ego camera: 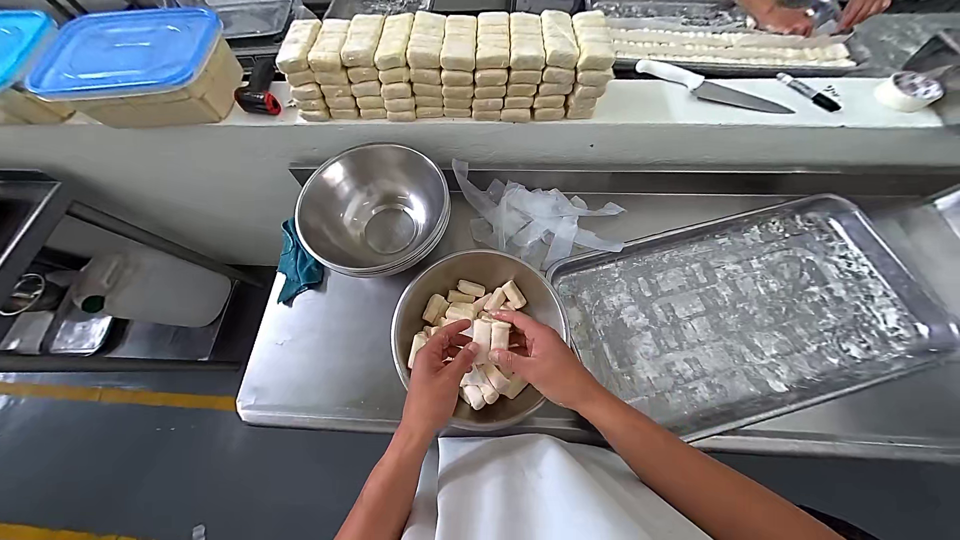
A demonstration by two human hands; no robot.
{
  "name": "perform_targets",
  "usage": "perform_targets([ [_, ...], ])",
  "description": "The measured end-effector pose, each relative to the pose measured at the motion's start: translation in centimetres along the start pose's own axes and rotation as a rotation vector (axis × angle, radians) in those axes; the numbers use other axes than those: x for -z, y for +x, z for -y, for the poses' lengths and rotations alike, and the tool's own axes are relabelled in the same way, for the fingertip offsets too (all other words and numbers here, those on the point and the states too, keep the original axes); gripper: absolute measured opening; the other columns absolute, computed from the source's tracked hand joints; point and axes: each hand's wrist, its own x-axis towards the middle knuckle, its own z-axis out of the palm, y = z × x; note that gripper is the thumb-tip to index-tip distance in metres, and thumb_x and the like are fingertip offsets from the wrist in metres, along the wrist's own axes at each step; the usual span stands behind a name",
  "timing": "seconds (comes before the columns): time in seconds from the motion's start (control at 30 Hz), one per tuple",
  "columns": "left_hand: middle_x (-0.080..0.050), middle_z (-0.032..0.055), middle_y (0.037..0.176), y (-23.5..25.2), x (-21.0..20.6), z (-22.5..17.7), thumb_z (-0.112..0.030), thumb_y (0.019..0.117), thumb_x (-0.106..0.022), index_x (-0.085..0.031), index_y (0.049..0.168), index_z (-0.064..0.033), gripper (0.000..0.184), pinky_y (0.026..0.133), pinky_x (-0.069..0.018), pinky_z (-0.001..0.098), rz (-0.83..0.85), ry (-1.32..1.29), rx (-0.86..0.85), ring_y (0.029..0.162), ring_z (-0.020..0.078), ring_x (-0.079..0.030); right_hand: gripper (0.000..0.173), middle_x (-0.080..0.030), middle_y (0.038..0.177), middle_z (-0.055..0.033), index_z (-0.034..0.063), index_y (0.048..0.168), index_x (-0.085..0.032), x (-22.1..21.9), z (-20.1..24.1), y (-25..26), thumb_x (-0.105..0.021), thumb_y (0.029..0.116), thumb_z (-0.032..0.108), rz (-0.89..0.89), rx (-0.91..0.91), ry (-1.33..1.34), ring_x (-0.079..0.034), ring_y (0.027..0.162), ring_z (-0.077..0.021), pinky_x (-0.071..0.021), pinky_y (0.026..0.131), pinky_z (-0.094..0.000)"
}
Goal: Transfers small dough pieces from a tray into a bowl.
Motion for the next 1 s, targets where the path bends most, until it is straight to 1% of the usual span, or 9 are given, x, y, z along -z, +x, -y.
perform_targets([
  [0.07,-0.070,0.0070,0.103,0.2,-0.4,0.4,-0.013,0.0973,-0.064,-0.062,0.133,-0.0054,0.037,0.080,-0.0591,0.0337,-0.001,0.077,-0.040,0.090,0.0162,-0.069,0.051,-0.067,0.129,-0.0096,0.0070,0.141,-0.058,0.0,-0.8,0.0,-0.074,0.0931,0.010,-0.034,-0.040,0.063,-0.070,0.104,-0.0172,-0.0597,0.092,-0.0350],
  [0.2,-0.062,0.0085,0.131,0.3,-0.4,0.5,-0.029,0.0962,-0.066,-0.056,0.142,-0.0088,0.051,0.097,-0.0544,0.0415,0.063,0.213,-0.059,0.119,0.0199,-0.062,0.055,-0.070,0.120,-0.0089,0.0068,0.142,-0.056,0.3,-0.7,-0.1,-0.076,0.0912,0.007,0.005,0.001,0.058,-0.071,0.101,-0.0157,-0.0606,0.091,-0.0340],
  [0.37,-0.073,0.0050,0.106,0.9,-0.4,0.1,-0.013,0.0970,-0.069,-0.066,0.126,-0.0054,0.030,0.086,-0.0601,0.0325,0.122,0.162,-0.027,0.094,0.0137,-0.071,0.044,-0.071,0.118,-0.0111,0.0042,0.135,-0.061,-0.1,-1.0,0.1,-0.075,0.0926,0.009,-0.016,0.070,-0.139,-0.072,0.100,-0.0159,-0.0614,0.091,-0.0340],
  [0.5,-0.069,0.0048,0.106,0.4,-1.0,0.6,-0.018,0.0964,-0.070,-0.068,0.122,-0.0067,0.028,0.084,-0.0602,0.0321,0.000,0.282,-0.125,0.093,0.0128,-0.070,0.040,-0.069,0.114,-0.0104,0.0047,0.129,-0.063,-0.5,-1.5,0.2,-0.076,0.0932,0.015,-0.070,0.086,-0.185,-0.071,0.097,-0.0156,-0.0616,0.086,-0.0335],
  [0.63,-0.069,0.0074,0.105,0.8,-1.0,0.9,-0.022,0.0964,-0.070,-0.066,0.122,-0.0039,0.031,0.082,-0.0605,0.0343,-0.097,0.348,-0.198,0.091,0.0142,-0.070,0.035,-0.065,0.114,-0.0117,0.0032,0.122,-0.065,-1.0,-1.7,-0.3,-0.076,0.0930,0.019,-0.184,0.230,-0.341,-0.069,0.095,-0.0166,-0.0615,0.083,-0.0333],
  [0.77,-0.069,0.0074,0.103,1.0,-0.7,-0.2,-0.020,0.0977,-0.068,-0.064,0.123,-0.0035,0.031,0.079,-0.0601,0.0338,-0.124,0.233,-0.162,0.089,0.0145,-0.069,0.039,-0.067,0.121,-0.0142,0.0024,0.132,-0.060,1.0,-1.1,0.8,-0.068,0.0952,0.013,-0.193,0.169,-0.238,-0.069,0.104,-0.0225,-0.0593,0.091,-0.0430],
  [0.87,-0.069,0.0085,0.102,1.5,0.5,-1.2,-0.018,0.1022,-0.061,-0.061,0.126,-0.0013,0.029,0.079,-0.0594,0.0339,-0.176,0.185,-0.180,0.087,0.0143,-0.069,0.044,-0.065,0.129,-0.0141,0.0027,0.135,-0.057,3.9,-1.4,2.0,-0.060,0.0914,0.005,-0.290,0.135,-0.275,-0.066,0.113,-0.0242,-0.0563,0.093,-0.0466],
  [0.93,-0.068,0.0063,0.100,1.8,1.1,-1.7,-0.015,0.1044,-0.054,-0.058,0.131,-0.0025,0.029,0.075,-0.0574,0.0296,-0.186,0.088,-0.181,0.082,0.0115,-0.066,0.054,-0.055,0.144,-0.0175,0.0020,0.143,-0.053,5.2,-1.5,2.4,-0.065,0.0897,0.004,-0.243,0.110,-0.425,-0.054,0.133,-0.0322,-0.0468,0.107,-0.0557],
  [1.0,-0.069,0.0046,0.102,1.8,1.2,-2.5,-0.014,0.1063,-0.049,-0.058,0.133,-0.0049,0.030,0.074,-0.0573,0.0271,-0.158,-0.034,-0.149,0.082,0.0102,-0.066,0.062,-0.049,0.151,-0.0180,0.0025,0.144,-0.053,4.7,-2.0,2.4,-0.074,0.0861,0.011,-0.130,0.161,-0.482,-0.048,0.139,-0.0349,-0.0441,0.111,-0.0580],
])
